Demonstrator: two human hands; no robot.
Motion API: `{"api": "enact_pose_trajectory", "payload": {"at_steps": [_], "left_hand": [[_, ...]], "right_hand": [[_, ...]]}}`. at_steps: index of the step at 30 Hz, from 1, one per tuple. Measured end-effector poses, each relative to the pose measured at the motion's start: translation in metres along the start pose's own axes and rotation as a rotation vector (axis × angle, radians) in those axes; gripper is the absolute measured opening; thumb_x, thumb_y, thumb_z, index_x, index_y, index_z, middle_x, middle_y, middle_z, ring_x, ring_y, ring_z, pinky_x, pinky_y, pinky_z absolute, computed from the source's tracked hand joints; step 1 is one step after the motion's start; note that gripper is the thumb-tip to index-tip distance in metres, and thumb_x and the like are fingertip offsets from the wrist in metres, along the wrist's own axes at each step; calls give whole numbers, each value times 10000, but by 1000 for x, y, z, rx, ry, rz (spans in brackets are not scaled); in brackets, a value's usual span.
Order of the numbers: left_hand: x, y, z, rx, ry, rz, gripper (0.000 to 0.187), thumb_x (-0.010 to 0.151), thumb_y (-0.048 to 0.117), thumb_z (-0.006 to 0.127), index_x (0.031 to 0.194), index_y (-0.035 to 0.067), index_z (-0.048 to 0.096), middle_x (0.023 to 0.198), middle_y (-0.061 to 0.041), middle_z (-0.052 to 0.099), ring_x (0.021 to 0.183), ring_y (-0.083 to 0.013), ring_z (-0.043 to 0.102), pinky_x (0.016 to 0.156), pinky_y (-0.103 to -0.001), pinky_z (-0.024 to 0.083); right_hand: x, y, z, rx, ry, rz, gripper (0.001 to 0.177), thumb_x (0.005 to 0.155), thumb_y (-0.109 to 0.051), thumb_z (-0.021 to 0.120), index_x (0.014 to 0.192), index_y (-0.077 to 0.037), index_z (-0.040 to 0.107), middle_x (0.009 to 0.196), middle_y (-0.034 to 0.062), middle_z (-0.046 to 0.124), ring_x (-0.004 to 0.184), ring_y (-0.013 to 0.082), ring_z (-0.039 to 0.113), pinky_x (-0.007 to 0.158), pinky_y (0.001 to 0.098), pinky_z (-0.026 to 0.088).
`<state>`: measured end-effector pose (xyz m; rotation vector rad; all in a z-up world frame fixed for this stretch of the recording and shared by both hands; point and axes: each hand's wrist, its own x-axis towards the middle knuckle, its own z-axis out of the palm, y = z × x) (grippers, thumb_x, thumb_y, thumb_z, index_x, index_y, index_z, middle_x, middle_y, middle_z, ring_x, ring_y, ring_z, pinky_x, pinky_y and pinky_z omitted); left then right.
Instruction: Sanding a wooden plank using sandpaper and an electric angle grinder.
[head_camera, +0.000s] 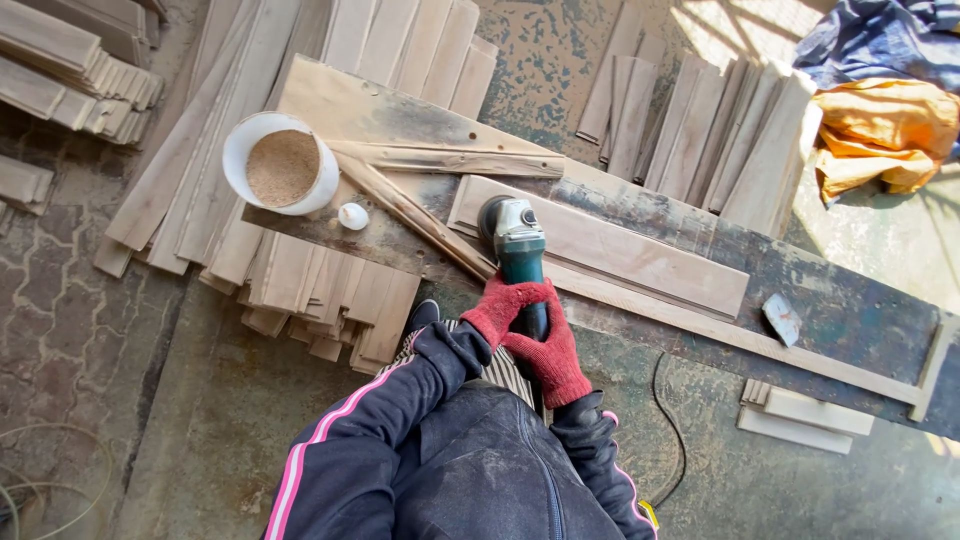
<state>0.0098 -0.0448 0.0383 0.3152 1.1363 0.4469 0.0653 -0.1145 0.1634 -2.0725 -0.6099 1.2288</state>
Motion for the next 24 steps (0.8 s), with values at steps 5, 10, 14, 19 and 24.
{"api": "enact_pose_trajectory", "payload": {"at_steps": [5,10,14,19,24], "left_hand": [[7,-40,49,90,-109,-29,766,548,101,966,1233,9,634,951,-201,716,943,-384,721,828,-538,602],[0,-61,79,222,-176,-40,761,506,159,980,1188,35,664,972,-190,724,971,-390,722,855,-510,591],[7,-70,77,163,-199,3,709,520,126,968,1163,42,680,937,-158,729,945,-331,729,849,-472,591],[17,-47,41,73,-128,14,709,524,104,994,1154,65,670,895,-140,737,874,-315,744,791,-472,618],[18,-26,16,23,-35,-2,709,545,167,1013,1164,118,670,897,-143,743,830,-331,756,680,-509,648]], "right_hand": [[-13,38,-36,169,147,96,1229,481,-255,991,1565,-310,415,896,249,684,694,353,719,606,486,644],[-5,93,-55,365,231,91,1144,562,-122,956,1557,-244,406,806,298,664,604,402,707,489,500,631],[-8,85,-57,391,236,97,1097,578,-90,941,1537,-243,432,803,305,658,622,415,706,492,519,636],[-4,37,-34,238,125,40,1166,505,-195,986,1539,-277,454,852,259,672,662,354,706,554,487,653],[-1,15,-27,135,44,-11,1224,475,-313,1011,1559,-278,444,970,236,681,777,322,693,652,488,643]]}}
